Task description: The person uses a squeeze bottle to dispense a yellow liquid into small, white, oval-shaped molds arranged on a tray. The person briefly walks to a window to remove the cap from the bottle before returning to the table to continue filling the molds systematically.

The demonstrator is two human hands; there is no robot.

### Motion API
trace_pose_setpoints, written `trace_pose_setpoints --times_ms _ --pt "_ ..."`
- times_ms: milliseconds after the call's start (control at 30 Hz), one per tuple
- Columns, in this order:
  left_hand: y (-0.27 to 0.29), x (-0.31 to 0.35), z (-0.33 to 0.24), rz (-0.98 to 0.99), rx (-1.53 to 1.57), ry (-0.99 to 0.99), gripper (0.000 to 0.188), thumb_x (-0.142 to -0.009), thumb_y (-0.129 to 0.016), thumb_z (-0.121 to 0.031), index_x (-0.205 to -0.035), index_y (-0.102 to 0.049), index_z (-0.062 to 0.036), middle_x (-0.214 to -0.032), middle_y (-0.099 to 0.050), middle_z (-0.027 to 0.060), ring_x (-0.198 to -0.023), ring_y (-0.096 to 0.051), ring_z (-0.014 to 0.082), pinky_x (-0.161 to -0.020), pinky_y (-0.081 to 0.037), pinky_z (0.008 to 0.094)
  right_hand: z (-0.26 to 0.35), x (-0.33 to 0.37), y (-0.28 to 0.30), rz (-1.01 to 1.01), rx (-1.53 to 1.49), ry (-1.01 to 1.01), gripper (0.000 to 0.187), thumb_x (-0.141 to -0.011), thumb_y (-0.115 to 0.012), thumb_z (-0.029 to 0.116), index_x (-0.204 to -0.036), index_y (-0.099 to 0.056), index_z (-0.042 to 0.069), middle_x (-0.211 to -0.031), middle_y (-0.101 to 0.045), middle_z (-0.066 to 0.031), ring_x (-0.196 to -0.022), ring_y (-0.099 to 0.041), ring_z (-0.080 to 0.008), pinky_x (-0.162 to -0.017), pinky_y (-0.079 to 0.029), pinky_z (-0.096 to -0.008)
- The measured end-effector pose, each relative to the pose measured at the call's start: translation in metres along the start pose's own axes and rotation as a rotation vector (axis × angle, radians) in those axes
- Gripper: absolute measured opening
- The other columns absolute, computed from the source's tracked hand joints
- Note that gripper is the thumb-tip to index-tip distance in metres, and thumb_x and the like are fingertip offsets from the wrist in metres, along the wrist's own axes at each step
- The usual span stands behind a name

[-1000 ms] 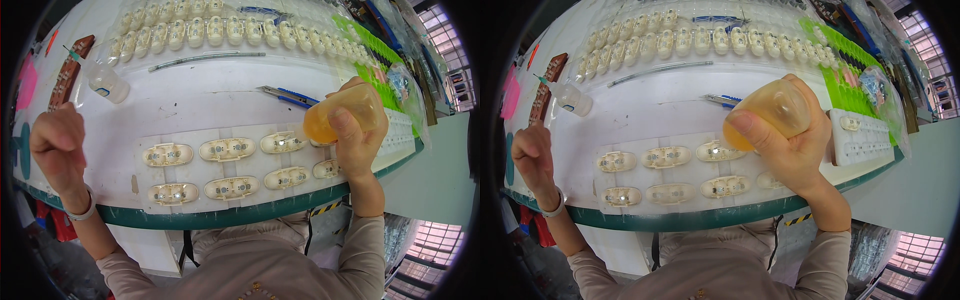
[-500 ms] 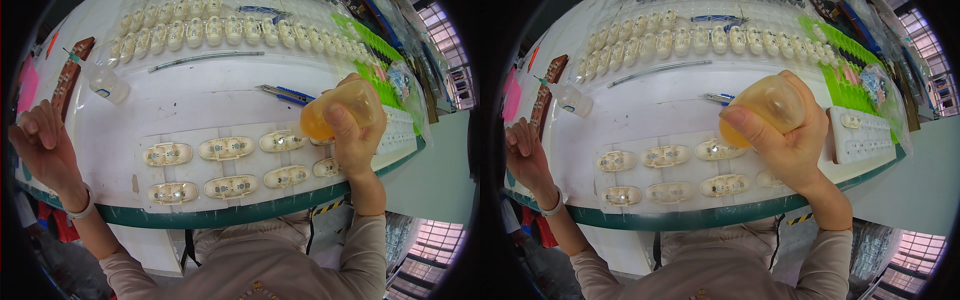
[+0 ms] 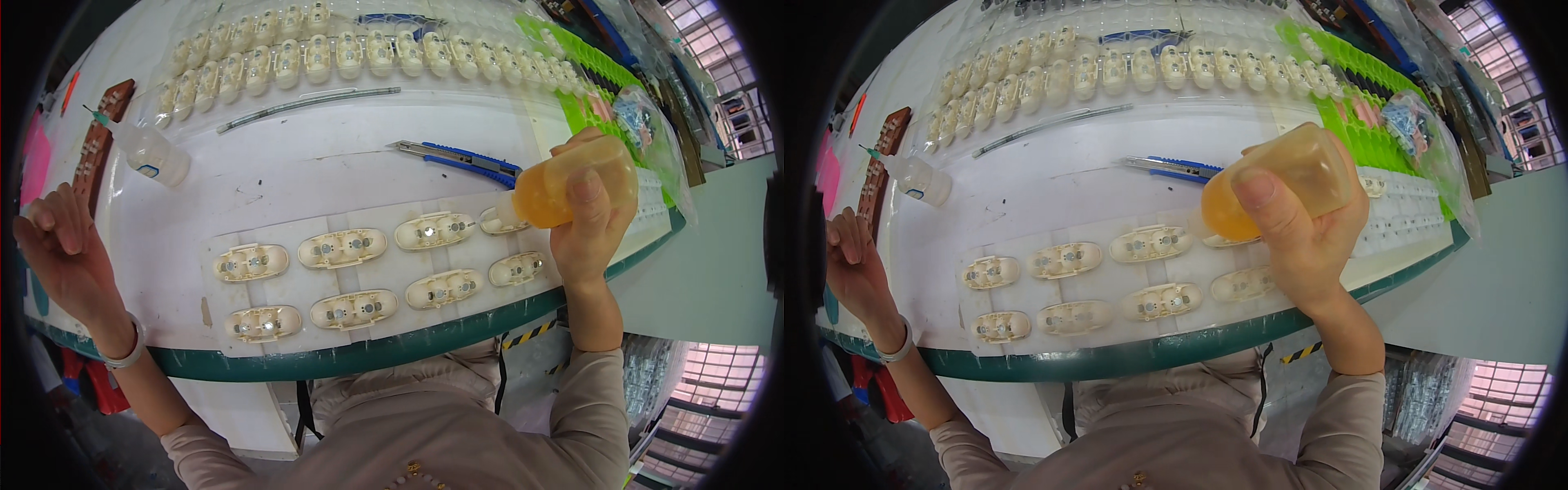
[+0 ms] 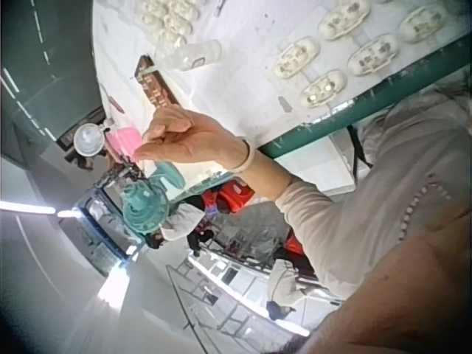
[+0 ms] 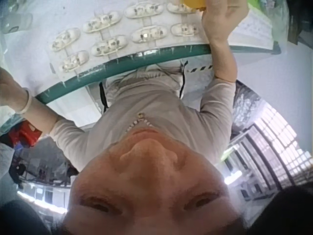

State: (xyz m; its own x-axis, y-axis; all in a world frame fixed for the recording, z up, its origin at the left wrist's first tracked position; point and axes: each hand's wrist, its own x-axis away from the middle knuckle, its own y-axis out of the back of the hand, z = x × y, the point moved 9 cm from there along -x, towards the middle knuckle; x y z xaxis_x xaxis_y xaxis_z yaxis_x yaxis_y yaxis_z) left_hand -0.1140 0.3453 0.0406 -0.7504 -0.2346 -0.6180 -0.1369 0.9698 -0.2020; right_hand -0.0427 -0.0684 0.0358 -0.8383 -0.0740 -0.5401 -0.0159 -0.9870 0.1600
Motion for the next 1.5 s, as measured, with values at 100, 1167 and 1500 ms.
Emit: trace_pose_setpoints --times_ms 100,1167,1500 --pt "0.004 0.001 0.0 0.002 0.001 0.017 0.032 -0.095 -0.034 -0.029 -0.075 -0.048 -0.0084 -0.055 -0.032 -0.0025 -0.052 -0.022 0.0068 -0.05 -0.02 0.0207 0.003 0.005 -0.001 0.058 0.06 0.065 0.033 -0.072 -0.071 0.024 -0.084 -0.055 -0.002 -0.079 -0.054 -0.0063 -0.07 -0.052 -0.0117 -0.061 -0.042 -0.024" --pt "0.006 -0.001 0.004 -0.005 -0.009 0.042 0.034 -0.094 -0.035 -0.031 -0.073 -0.049 -0.0083 -0.055 -0.032 -0.0021 -0.053 -0.022 0.0072 -0.051 -0.02 0.0214 -0.004 0.007 -0.001 0.045 0.027 0.051 0.023 -0.071 -0.071 0.012 -0.081 -0.055 -0.001 -0.076 -0.054 -0.0046 -0.067 -0.052 -0.0111 -0.06 -0.041 -0.0211" --pt "0.007 -0.001 0.005 -0.007 0.013 0.057 0.033 -0.095 -0.035 -0.03 -0.075 -0.05 -0.0076 -0.055 -0.031 -0.002 -0.052 -0.021 0.0076 -0.051 -0.02 0.0215 -0.007 0.006 -0.002 0.059 0.015 0.001 0.023 -0.072 -0.071 0.012 -0.083 -0.055 -0.001 -0.075 -0.058 -0.0046 -0.066 -0.055 -0.0103 -0.06 -0.043 -0.0209"
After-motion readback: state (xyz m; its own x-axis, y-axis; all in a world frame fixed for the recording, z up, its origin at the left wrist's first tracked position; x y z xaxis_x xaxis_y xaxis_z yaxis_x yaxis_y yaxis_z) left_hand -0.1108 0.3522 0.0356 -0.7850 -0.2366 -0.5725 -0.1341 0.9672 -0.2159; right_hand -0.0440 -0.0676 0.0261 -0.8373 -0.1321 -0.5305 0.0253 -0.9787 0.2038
